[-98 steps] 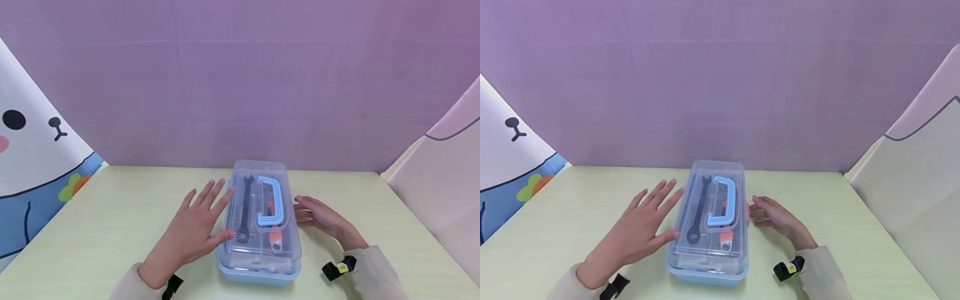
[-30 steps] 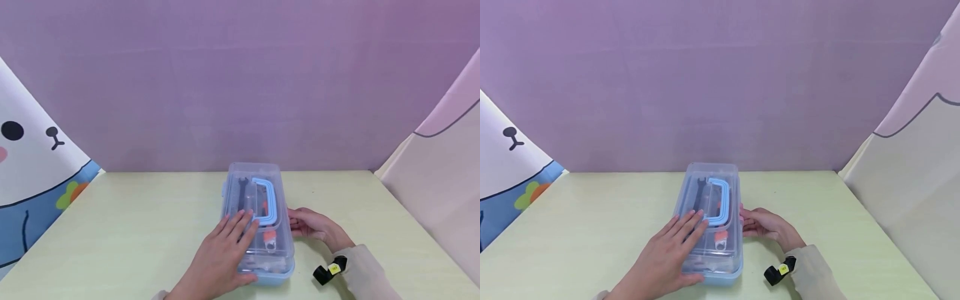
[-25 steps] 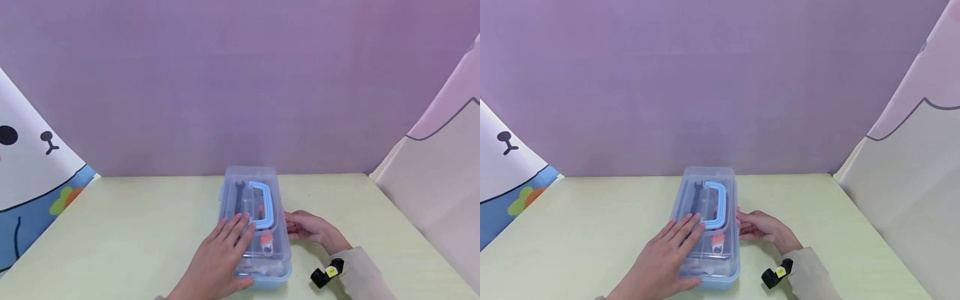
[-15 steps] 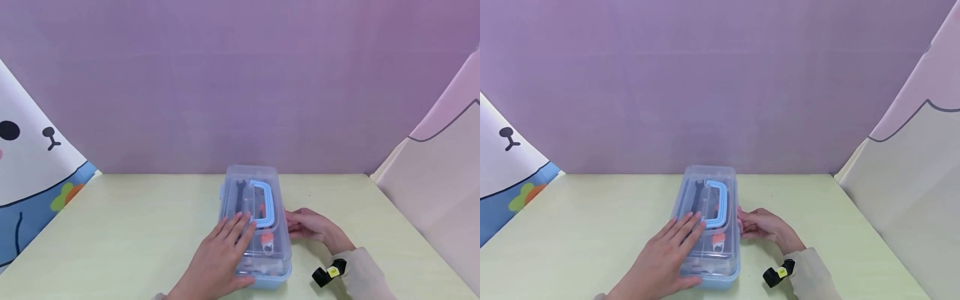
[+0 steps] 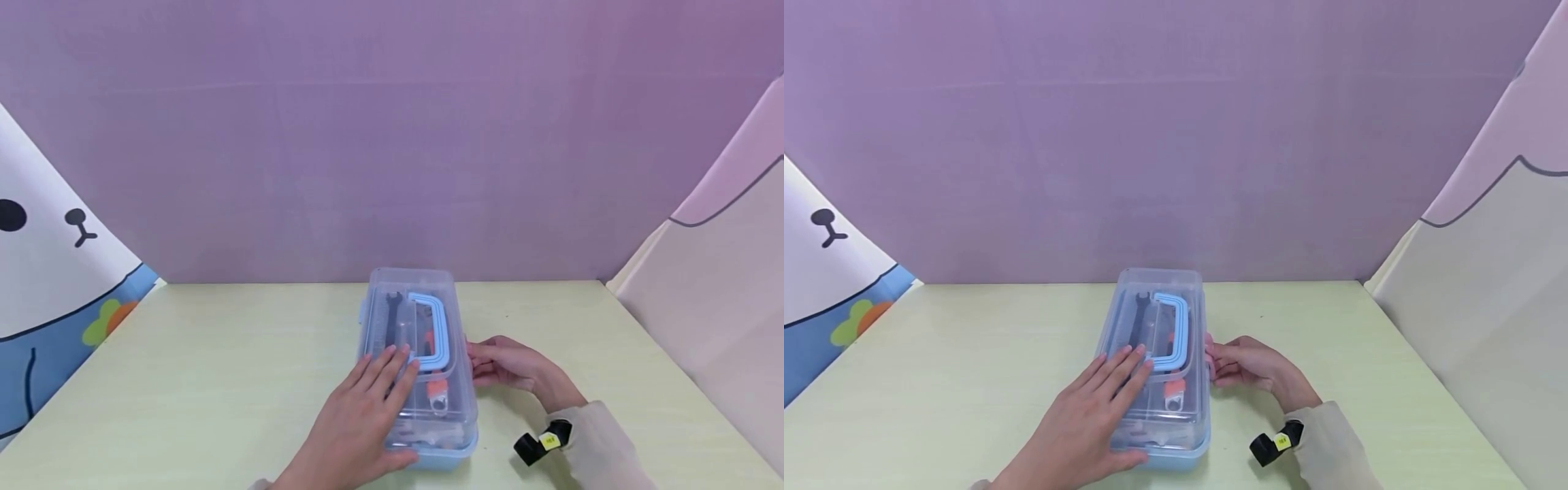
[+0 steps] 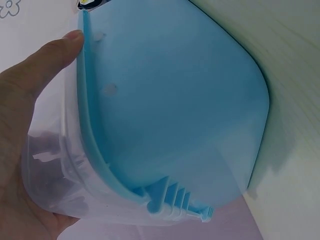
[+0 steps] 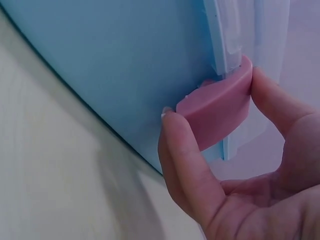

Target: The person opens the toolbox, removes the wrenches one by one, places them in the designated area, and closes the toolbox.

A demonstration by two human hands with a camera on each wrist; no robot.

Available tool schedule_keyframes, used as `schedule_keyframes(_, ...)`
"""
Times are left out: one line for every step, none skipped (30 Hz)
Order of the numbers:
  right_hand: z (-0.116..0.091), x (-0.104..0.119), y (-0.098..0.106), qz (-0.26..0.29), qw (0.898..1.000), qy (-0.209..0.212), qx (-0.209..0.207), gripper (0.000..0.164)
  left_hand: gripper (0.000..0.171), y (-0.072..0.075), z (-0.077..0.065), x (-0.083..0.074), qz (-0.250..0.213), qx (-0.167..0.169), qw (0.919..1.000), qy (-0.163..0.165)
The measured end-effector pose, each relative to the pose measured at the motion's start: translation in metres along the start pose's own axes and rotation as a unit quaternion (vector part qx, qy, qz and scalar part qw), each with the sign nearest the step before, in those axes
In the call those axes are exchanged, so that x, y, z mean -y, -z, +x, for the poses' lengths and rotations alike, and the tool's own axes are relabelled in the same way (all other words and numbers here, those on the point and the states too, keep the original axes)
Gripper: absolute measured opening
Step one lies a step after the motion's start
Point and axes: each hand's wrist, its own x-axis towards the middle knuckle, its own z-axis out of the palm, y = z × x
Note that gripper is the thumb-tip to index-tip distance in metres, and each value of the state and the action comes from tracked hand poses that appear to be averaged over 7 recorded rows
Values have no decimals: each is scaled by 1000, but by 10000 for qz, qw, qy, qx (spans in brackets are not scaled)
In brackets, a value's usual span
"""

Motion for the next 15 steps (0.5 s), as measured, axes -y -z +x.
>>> schedule_keyframes(-1, 1, 0, -19, 10000, -19, -28, 25, 98, 0, 0, 0, -15, 8, 10000, 2)
schedule_keyframes(-2, 1, 0, -51, 10000, -41, -73, 25, 98, 1, 0, -1, -27, 19, 10000, 5)
schedule_keyframes(-3, 3, -1, -83, 9999, -63, -125, 25, 98, 1, 0, -1, -31, 29, 10000, 8)
schedule_keyframes(-4, 4, -1, -123, 9997, -77, -178, 25, 98, 1, 0, -1, -39, 39, 10000, 12)
schedule_keyframes(-5, 6, -2, -146, 9996, -92, -237, 24, 98, 2, 0, -1, -44, 51, 10000, 15)
schedule_keyframes(-6, 8, -2, -164, 9994, -95, -290, 24, 99, 2, 0, -1, -46, 58, 10000, 19)
schedule_keyframes(-7, 11, -2, -171, 9992, -88, -338, 23, 99, 3, 0, -1, -44, 67, 10000, 21)
schedule_keyframes(-8, 13, -3, -165, 9991, -78, -374, 23, 99, 3, 0, -1, -51, 68, 10000, 22)
schedule_keyframes(-9, 16, -4, -147, 9991, -69, -393, 22, 99, 4, 0, -1, -53, 66, 10000, 22)
schedule_keyframes(-10, 18, -5, -126, 9990, -62, -413, 22, 99, 4, 0, -1, -56, 63, 10000, 20)
schedule_keyframes(-10, 20, -5, -101, 9990, -57, -430, 22, 99, 4, 0, -1, -58, 60, 10000, 18)
schedule_keyframes(-11, 21, -6, -93, 9990, -44, -443, 22, 99, 4, 0, -1, -54, 49, 10000, 14)
schedule_keyframes(-12, 23, -7, -94, 9989, -39, -463, 22, 99, 5, -1, -1, -58, 53, 10000, 16)
schedule_keyframes(-12, 24, -8, -116, 9987, -35, -486, 22, 99, 5, -1, -1, -67, 57, 10000, 21)
schedule_keyframes(-12, 25, -9, -137, 9986, -32, -513, 22, 100, 5, -1, -1, -67, 64, 10000, 23)
